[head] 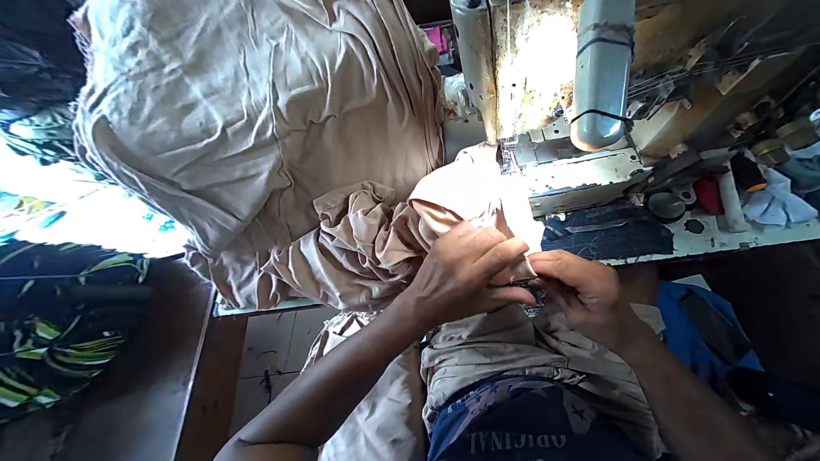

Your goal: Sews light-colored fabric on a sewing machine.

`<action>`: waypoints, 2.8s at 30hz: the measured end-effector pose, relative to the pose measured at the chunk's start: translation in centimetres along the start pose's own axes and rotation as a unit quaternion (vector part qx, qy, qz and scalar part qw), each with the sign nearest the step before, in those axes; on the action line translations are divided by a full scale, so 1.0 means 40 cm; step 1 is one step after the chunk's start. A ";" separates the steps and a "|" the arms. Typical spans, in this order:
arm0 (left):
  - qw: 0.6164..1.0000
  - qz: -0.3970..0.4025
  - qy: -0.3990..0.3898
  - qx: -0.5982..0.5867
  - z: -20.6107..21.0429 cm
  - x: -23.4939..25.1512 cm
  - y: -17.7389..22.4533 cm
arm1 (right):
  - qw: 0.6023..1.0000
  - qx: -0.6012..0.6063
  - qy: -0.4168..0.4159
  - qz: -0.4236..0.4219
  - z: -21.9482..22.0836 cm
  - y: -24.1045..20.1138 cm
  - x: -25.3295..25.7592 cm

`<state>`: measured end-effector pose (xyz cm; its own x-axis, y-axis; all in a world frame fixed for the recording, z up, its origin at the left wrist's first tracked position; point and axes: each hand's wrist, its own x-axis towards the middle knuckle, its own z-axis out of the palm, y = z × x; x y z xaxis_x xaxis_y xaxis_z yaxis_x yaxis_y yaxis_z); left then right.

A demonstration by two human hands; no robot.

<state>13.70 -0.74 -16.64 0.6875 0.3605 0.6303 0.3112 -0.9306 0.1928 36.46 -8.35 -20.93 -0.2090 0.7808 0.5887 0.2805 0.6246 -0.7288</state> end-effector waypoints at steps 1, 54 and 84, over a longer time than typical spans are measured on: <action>0.998 0.002 0.015 0.063 0.027 -0.011 -0.007 | 1.000 0.003 0.014 0.010 0.002 -0.003 -0.004; 0.976 0.032 -0.144 0.161 -0.057 0.121 -0.174 | 0.983 0.042 0.144 0.110 0.032 0.081 0.134; 0.981 -0.065 -0.109 0.147 -0.061 0.072 -0.132 | 0.990 -0.033 0.102 0.090 0.017 0.072 0.145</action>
<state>12.44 5.07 -13.99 0.7435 0.5094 0.4332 0.5592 -0.8289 0.0150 35.41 -2.02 -19.84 0.0406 0.8566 0.5145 0.3575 0.4683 -0.8080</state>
